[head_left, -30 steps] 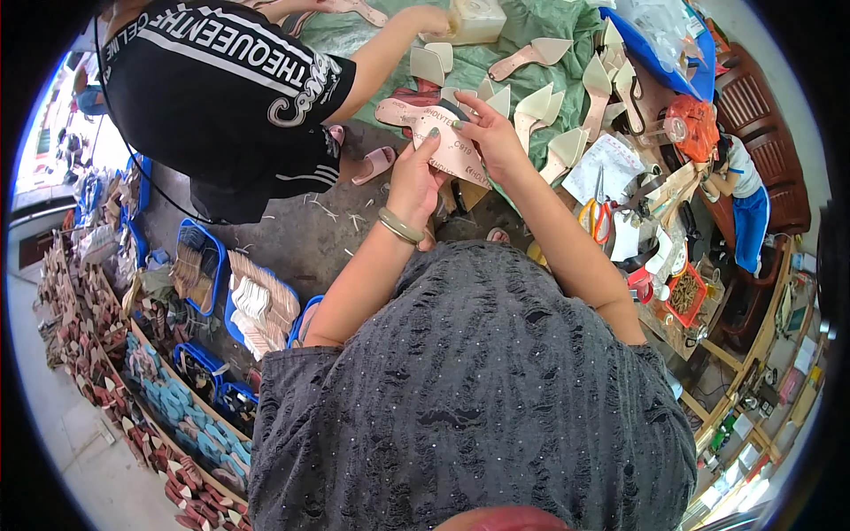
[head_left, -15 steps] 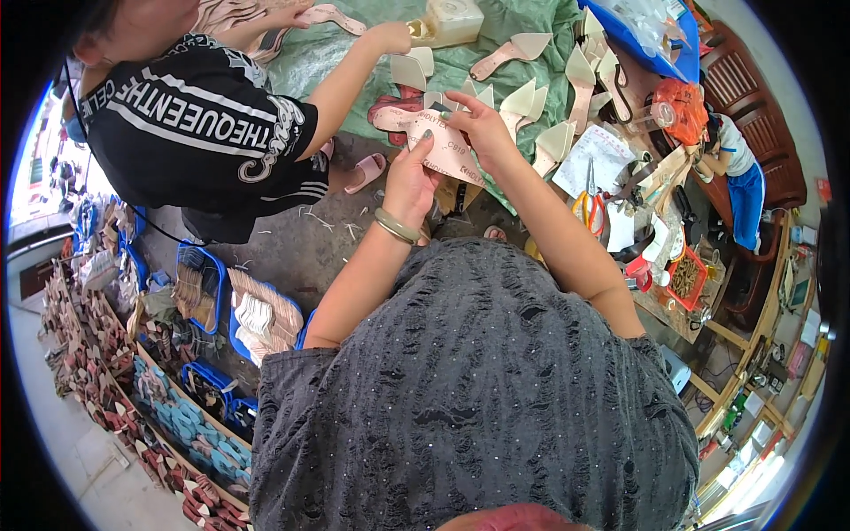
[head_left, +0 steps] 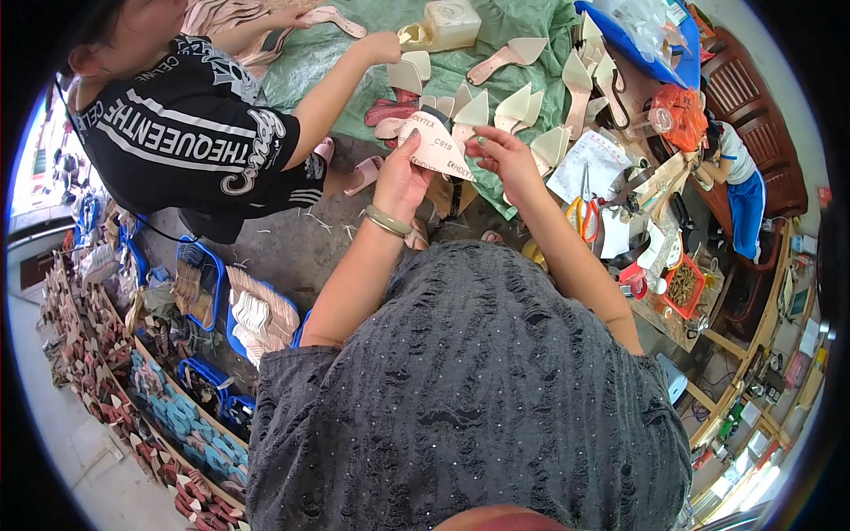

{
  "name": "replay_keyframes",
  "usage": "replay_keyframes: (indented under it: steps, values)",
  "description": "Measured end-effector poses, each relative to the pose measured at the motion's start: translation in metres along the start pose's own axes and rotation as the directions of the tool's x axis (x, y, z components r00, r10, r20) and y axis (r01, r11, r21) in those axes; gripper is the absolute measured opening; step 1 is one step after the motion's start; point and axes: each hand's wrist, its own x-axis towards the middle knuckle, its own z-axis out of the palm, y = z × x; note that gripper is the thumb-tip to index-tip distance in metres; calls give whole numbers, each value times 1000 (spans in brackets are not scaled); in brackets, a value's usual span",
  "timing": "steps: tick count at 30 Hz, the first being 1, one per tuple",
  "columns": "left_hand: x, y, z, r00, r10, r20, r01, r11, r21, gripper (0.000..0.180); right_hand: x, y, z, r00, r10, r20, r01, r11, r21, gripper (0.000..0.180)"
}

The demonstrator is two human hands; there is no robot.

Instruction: The person assembles high-heeled shoe components by applying shoe straps to shoe soles and trimming the edges of the straps with scissors.

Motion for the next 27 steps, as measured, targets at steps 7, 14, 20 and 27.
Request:
replay_keyframes:
  steps: [7,14,20,27]
  values:
    - [5,-1,1,999,-2,-33,3,1000,11,28,-18,13,-30,997,72,41,-66,990,-128,16]
    - [9,-2,-2,999,-13,-42,13,1000,6,29,-26,19,-19,998,-2,61,8,995,-101,18]
    - [4,-3,1,999,31,-24,-30,999,23,27,-33,11,-6,993,71,96,-65,996,-59,23]
    - [13,-6,-16,999,27,23,-28,999,44,29,-39,2,18,971,105,217,-87,992,-92,27]
